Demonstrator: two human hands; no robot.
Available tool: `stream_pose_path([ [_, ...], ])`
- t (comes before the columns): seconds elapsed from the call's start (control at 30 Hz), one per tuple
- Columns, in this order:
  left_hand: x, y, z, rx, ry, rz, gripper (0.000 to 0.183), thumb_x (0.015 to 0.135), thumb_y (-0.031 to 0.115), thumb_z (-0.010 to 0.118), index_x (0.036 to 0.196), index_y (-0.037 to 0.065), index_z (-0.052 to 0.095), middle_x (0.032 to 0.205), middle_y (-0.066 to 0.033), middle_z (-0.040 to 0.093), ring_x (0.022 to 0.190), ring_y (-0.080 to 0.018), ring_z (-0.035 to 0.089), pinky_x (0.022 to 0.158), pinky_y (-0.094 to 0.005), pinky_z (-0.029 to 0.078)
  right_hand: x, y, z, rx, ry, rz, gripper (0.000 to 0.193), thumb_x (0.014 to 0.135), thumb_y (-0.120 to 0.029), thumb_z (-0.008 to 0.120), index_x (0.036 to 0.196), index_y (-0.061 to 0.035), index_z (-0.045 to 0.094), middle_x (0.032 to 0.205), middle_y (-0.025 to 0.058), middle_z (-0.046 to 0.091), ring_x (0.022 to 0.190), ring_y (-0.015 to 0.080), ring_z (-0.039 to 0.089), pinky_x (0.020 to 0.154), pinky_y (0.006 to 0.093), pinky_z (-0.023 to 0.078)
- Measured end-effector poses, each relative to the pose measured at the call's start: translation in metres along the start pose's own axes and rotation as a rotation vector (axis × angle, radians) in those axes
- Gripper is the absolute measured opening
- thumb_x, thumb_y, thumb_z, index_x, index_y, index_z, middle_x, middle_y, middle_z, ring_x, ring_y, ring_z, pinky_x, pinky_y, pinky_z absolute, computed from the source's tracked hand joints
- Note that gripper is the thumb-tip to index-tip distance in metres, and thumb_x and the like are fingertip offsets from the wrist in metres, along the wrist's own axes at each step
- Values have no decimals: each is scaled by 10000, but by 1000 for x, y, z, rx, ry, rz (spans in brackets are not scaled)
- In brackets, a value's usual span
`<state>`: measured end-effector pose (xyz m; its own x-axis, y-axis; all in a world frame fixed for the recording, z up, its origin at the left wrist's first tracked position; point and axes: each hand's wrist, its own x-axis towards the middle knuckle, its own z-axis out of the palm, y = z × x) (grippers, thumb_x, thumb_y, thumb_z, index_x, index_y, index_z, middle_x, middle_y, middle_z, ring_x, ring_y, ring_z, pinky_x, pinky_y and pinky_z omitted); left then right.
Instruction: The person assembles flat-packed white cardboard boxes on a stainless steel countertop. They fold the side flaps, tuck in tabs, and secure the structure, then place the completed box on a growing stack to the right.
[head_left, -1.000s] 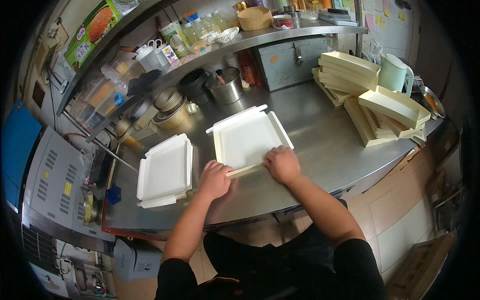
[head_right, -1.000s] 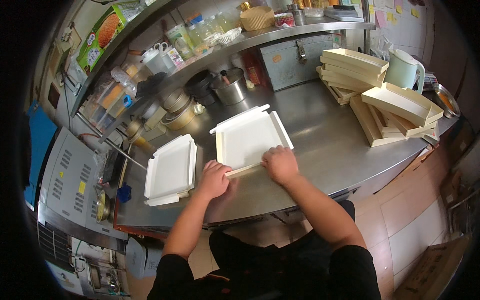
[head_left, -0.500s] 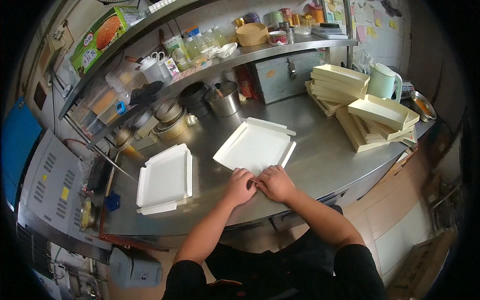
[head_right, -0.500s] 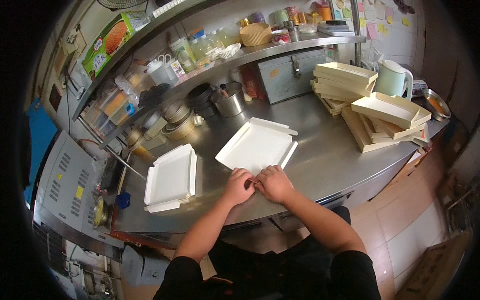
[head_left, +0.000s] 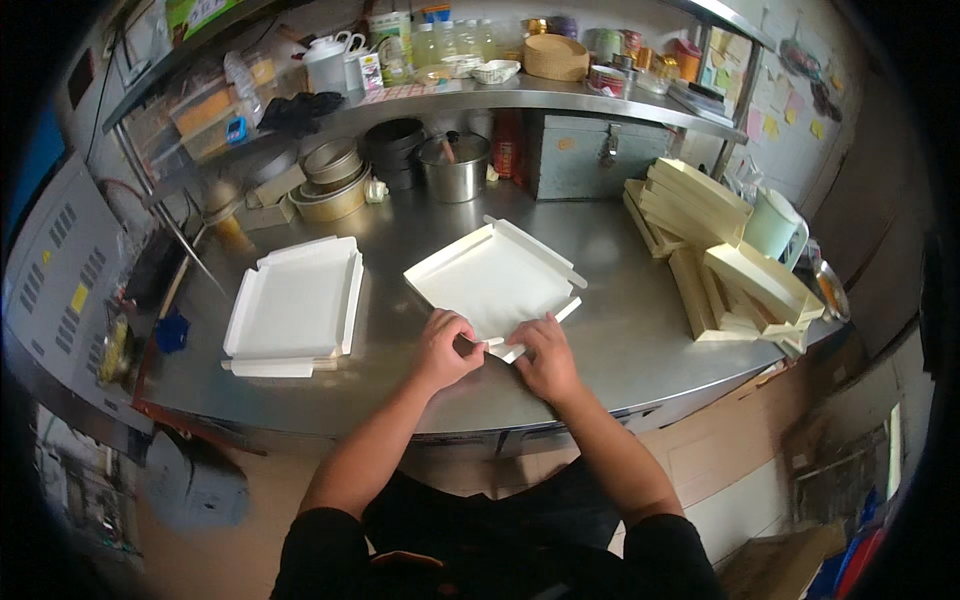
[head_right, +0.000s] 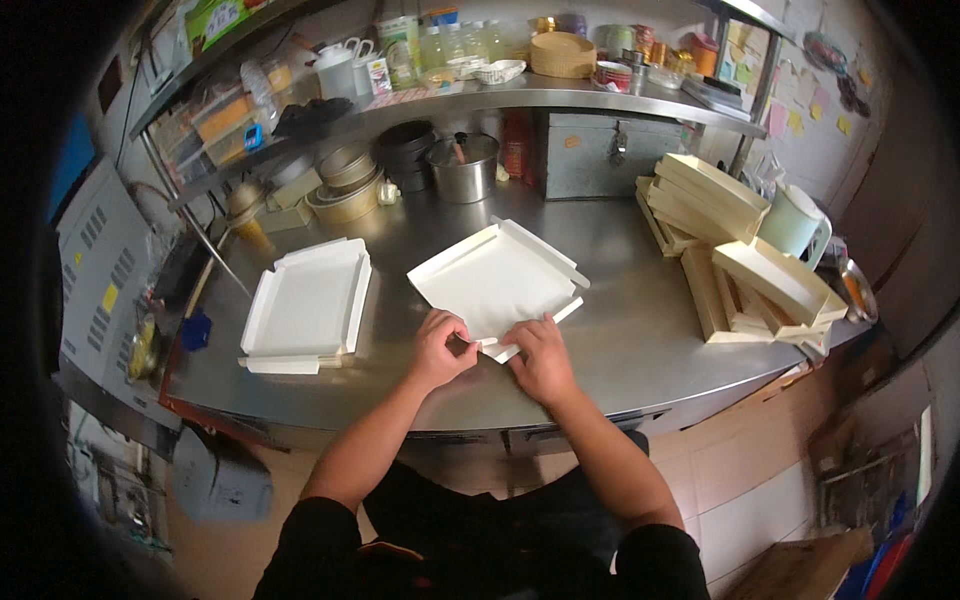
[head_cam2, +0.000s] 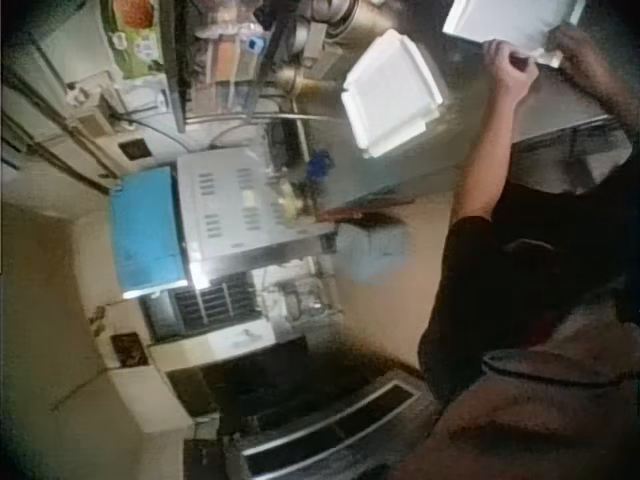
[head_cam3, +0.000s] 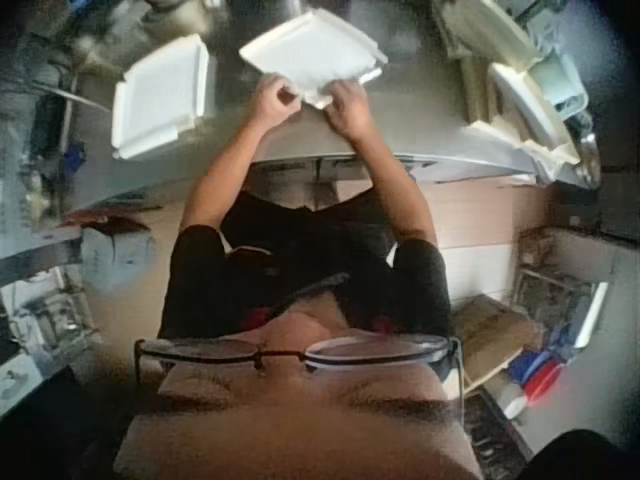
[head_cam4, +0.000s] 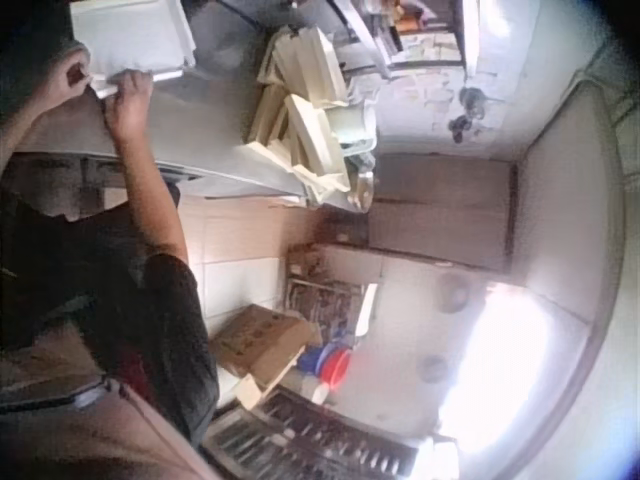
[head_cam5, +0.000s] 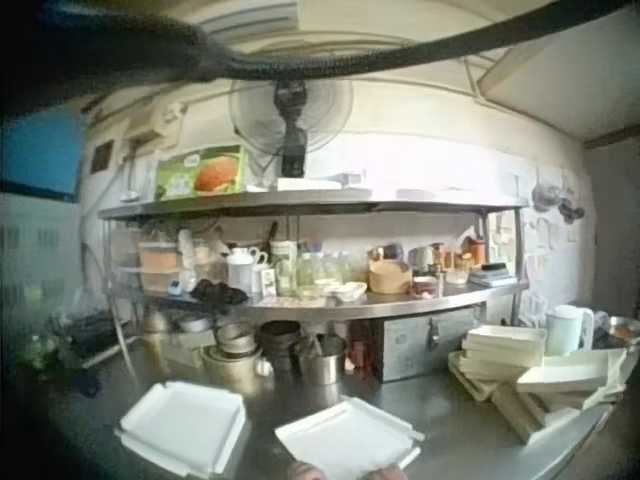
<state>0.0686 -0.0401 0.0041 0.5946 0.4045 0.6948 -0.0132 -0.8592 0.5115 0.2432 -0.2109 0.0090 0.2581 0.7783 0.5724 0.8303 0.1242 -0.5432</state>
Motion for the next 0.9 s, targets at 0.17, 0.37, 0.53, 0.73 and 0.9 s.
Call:
stream_pose_path([
  [0.17,-1,11,-2,-39,-199,-93,390,753,106,881,1014,82,593,969,-103,645,957,-347,645,848,-461,545,11,-3,-5,-69,31,-122,178,856,-91,803,1027,-135,783,1057,69,737,1133,315,680,1268,625,361],
  [0.37,0,16,-6,-143,-305,-30,459,792,116,874,1139,75,575,1150,-140,601,1059,-338,631,926,-439,546,47,18,10,-6,-263,-149,88,891,-149,815,972,-114,813,1025,72,739,1081,325,672,1162,541,440],
  [0.53,-6,12,5,52,-278,51,214,842,152,842,944,65,675,1009,-95,678,1009,-321,630,884,-438,551,57,31,19,-75,-195,-280,116,864,-167,821,954,-108,778,966,86,739,1052,349,661,945,500,505],
  [0.73,-1,5,-6,-56,-318,-59,155,873,157,797,844,41,698,891,-78,705,984,-315,652,861,-455,561,39,53,-48,-175,-444,-8,315,887,-379,880,918,-101,734,958,102,735,966,364,675,875,500,521],
  [0.9,-4,11,-5,-42,-338,-11,116,892,144,773,861,47,717,897,-79,712,980,-315,657,848,-457,558,60,50,-79,-189,-603,262,182,914,-286,867,993,-124,841,1041,102,802,1021,344,730,911,449,572],
])
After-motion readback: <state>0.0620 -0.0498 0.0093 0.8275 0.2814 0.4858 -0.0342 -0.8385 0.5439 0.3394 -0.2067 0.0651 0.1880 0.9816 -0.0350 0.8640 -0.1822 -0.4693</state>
